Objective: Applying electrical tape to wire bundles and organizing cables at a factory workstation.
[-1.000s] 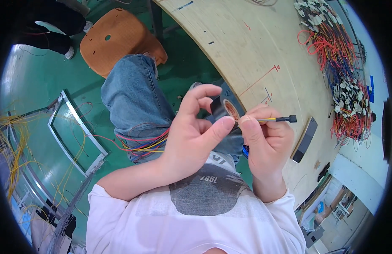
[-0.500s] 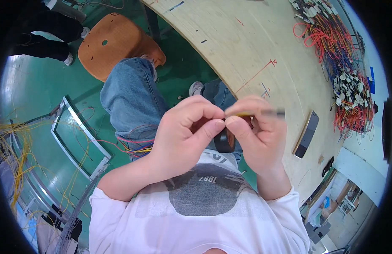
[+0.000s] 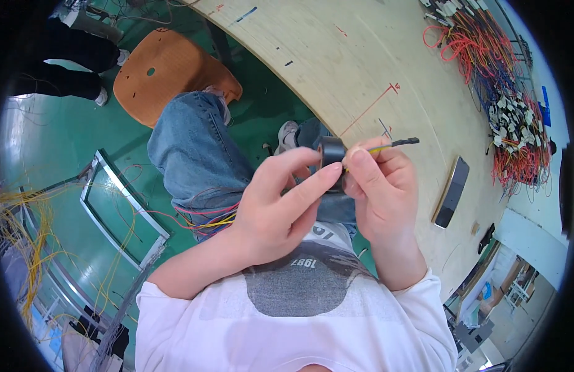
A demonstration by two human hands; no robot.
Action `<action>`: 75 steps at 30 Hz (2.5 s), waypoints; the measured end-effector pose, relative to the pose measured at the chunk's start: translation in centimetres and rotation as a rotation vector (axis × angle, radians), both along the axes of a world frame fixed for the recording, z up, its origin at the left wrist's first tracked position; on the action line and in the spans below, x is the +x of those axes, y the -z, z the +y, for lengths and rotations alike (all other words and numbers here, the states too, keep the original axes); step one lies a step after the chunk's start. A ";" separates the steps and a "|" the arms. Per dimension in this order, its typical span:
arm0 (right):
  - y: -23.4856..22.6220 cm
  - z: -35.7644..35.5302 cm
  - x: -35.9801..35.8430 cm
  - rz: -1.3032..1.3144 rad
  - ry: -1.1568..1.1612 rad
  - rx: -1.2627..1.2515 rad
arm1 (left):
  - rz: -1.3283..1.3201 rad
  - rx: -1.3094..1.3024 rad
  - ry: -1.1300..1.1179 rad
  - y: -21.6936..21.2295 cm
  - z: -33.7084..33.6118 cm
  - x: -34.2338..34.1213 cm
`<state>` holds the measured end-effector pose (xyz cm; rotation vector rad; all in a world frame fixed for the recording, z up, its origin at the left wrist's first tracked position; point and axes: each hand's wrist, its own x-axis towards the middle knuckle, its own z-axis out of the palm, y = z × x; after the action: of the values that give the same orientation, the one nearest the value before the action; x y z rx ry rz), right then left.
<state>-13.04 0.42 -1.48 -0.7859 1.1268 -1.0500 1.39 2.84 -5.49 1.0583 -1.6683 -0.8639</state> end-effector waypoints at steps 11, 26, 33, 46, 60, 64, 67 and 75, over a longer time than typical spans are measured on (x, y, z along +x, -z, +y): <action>0.7 0.1 0.1 0.016 0.028 0.056 | -0.313 -0.517 -0.069 3.0 -1.9 0.5; 1.2 0.3 0.3 -0.018 0.004 0.059 | -0.015 -0.215 -0.056 0.3 -0.8 -0.1; 1.4 0.0 -0.6 0.041 -0.057 0.042 | 0.741 1.252 0.012 -1.4 -2.3 0.5; 1.4 0.0 0.5 0.191 0.008 0.105 | -0.177 -0.174 -0.170 0.3 -0.1 0.0; 2.0 1.1 -0.8 0.491 -0.535 -0.473 | 0.551 0.752 0.080 -1.1 0.2 0.8; 0.9 1.4 -2.0 0.582 -0.603 -0.507 | 0.397 0.660 0.110 -1.6 0.9 1.4; 0.7 1.7 -2.2 0.524 -0.581 -0.439 | 0.135 0.418 0.239 -0.7 1.2 1.2; -0.4 2.2 -3.7 0.408 -0.729 -0.373 | -0.179 0.637 0.526 -3.5 0.1 0.9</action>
<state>-16.69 2.58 -1.13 -1.6157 0.8577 -0.4831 2.34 2.94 -1.95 1.1427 -1.9098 -1.7707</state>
